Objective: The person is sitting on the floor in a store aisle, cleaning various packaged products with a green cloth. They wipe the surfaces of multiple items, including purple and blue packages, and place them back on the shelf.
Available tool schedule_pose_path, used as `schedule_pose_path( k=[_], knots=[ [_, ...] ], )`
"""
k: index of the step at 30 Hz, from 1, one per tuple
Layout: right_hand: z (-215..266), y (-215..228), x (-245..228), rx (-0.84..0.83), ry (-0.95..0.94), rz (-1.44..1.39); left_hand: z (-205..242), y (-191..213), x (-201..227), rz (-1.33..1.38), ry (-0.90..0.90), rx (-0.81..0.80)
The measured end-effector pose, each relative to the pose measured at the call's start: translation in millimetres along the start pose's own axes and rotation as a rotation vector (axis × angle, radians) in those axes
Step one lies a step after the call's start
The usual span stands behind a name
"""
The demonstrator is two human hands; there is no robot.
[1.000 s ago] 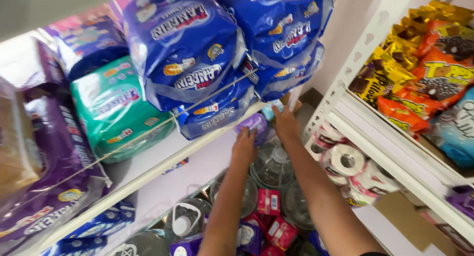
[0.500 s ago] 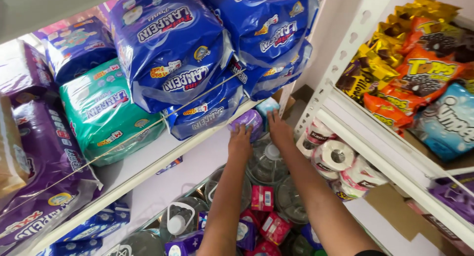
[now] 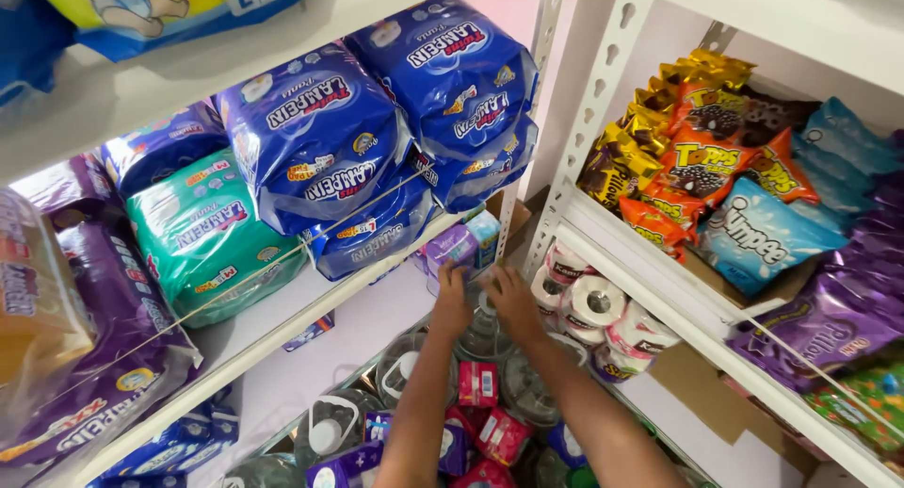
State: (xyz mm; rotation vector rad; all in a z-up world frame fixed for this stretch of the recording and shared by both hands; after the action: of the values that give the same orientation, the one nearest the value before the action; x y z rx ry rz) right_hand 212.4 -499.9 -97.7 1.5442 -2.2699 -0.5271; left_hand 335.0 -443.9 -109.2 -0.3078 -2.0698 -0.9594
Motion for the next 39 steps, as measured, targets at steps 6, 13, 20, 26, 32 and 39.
schedule_pose_path(
  k=[6,13,20,26,32,39],
  knots=[
    [111.3,57.2,-50.0,0.106,-0.125,-0.259,114.1,-15.0,26.4,0.099,0.111,0.025],
    [169.5,152.5,-66.6,-0.285,-0.662,-0.525,269.1,-31.7,27.8,0.011,0.198,-0.159],
    [202.0,272.6,-28.7,0.308,-1.405,-0.371,409.2,-69.5,-62.8,-0.114,0.370,-0.508],
    [289.5,303.3,11.2,0.489,-1.441,0.177,400.1,-37.1,-47.1,-0.143,0.415,-0.426],
    [287.9,279.0,12.9,-0.064,-1.466,0.182,360.4,0.9,31.7,-0.139,0.298,-0.286],
    [400.2,203.4,25.1,-0.736,-1.724,0.119,344.3,8.6,40.1,-0.164,0.450,-0.334]
  ],
)
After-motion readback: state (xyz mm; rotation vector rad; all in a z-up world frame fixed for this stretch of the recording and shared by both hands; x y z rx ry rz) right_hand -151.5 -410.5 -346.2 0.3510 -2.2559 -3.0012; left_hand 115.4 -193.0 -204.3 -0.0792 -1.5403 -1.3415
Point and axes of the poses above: each hand's wrist, its own z-axis away from the middle knuckle, its own y-axis out of the back of the hand, x = y × z, the point moved 6 cm from there along -z, towards the middle knuckle, and after that the axes turned 11 degrees about x, right-handed, at the moved point
